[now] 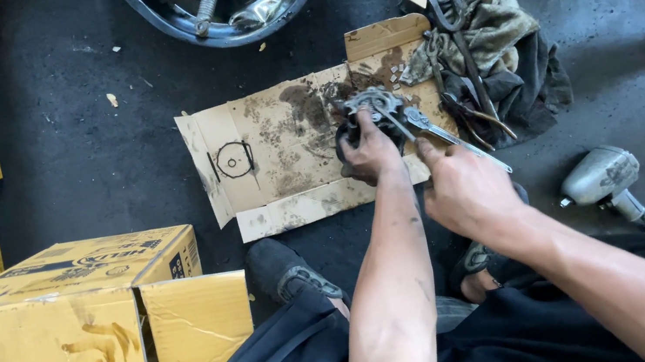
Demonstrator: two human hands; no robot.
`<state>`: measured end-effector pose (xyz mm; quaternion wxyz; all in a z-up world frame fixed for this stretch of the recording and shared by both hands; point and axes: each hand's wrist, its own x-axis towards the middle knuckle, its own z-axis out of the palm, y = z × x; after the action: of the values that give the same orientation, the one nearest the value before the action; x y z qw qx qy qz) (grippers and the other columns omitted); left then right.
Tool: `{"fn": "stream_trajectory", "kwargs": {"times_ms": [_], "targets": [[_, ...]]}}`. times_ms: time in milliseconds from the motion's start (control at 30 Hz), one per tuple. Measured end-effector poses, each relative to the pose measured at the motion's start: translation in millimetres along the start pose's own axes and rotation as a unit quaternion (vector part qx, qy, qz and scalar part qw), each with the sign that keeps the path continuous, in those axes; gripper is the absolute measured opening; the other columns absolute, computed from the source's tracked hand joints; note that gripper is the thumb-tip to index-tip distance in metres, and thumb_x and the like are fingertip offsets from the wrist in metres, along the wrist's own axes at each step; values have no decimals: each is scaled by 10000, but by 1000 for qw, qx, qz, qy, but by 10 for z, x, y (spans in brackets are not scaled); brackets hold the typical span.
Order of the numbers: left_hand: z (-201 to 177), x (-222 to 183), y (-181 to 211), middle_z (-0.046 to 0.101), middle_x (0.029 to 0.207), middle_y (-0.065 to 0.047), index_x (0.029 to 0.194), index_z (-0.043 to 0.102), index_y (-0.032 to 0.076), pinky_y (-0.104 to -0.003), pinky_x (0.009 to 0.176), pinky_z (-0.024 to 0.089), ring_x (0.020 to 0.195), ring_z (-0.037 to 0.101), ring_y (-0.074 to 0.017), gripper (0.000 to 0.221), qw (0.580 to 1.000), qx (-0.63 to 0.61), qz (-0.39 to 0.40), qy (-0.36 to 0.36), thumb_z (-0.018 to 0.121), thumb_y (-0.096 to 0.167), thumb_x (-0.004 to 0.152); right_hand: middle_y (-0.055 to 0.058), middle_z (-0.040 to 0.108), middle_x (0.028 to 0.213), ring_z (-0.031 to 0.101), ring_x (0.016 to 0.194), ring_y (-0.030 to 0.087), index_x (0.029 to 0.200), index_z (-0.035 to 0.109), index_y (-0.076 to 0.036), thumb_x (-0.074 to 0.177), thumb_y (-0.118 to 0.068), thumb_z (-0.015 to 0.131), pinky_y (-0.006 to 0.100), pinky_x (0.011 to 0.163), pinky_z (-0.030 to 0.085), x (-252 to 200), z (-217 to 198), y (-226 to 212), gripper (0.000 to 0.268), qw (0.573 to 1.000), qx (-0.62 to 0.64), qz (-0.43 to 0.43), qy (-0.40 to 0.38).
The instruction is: Disassembling a mechanical pump using hand tools on a garage floor
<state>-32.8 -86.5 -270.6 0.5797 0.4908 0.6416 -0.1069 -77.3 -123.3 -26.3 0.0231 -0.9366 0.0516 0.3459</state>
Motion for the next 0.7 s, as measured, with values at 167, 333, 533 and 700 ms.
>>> {"fn": "stream_trajectory", "kwargs": {"times_ms": [167, 333, 533, 700], "targets": [[-207, -141, 34, 714, 1149, -148, 1147, 715, 234, -387, 927, 559, 1141, 676, -320, 617, 999, -39, 7, 18, 812, 618, 673, 170, 730, 1097, 761, 967, 444, 1328, 677, -236, 802, -300, 590, 561, 841, 618, 80, -165, 39, 538, 998, -58, -15, -9], [-288, -252, 100, 777, 981, -60, 1041, 732, 151, -368, 830, 532, 887, 705, -271, 592, 996, 30, 83, 28, 675, 657, 739, 197, 762, 955, 733, 846, 460, 1254, 664, -249, 761, -243, 587, 549, 711, 582, 42, -612, 179, 499, 991, -122, -57, -8], [-345, -350, 188, 782, 972, -51, 1123, 735, 158, -347, 841, 523, 879, 703, -254, 649, 998, 28, 51, 22, 687, 648, 700, 138, 734, 961, 746, 797, 392, 1327, 654, -287, 829, -359, 599, 487, 703, 618, 81, -674, 220, 506, 983, -149, -107, 17], [-326, -296, 119, 775, 898, -9, 1092, 717, 155, -302, 782, 516, 793, 690, -173, 548, 998, 7, 68, -5, 686, 600, 775, 166, 768, 1104, 768, 937, 382, 1431, 592, -290, 910, -301, 553, 471, 824, 626, 153, -901, 72, 522, 986, -133, -47, -91]]}}
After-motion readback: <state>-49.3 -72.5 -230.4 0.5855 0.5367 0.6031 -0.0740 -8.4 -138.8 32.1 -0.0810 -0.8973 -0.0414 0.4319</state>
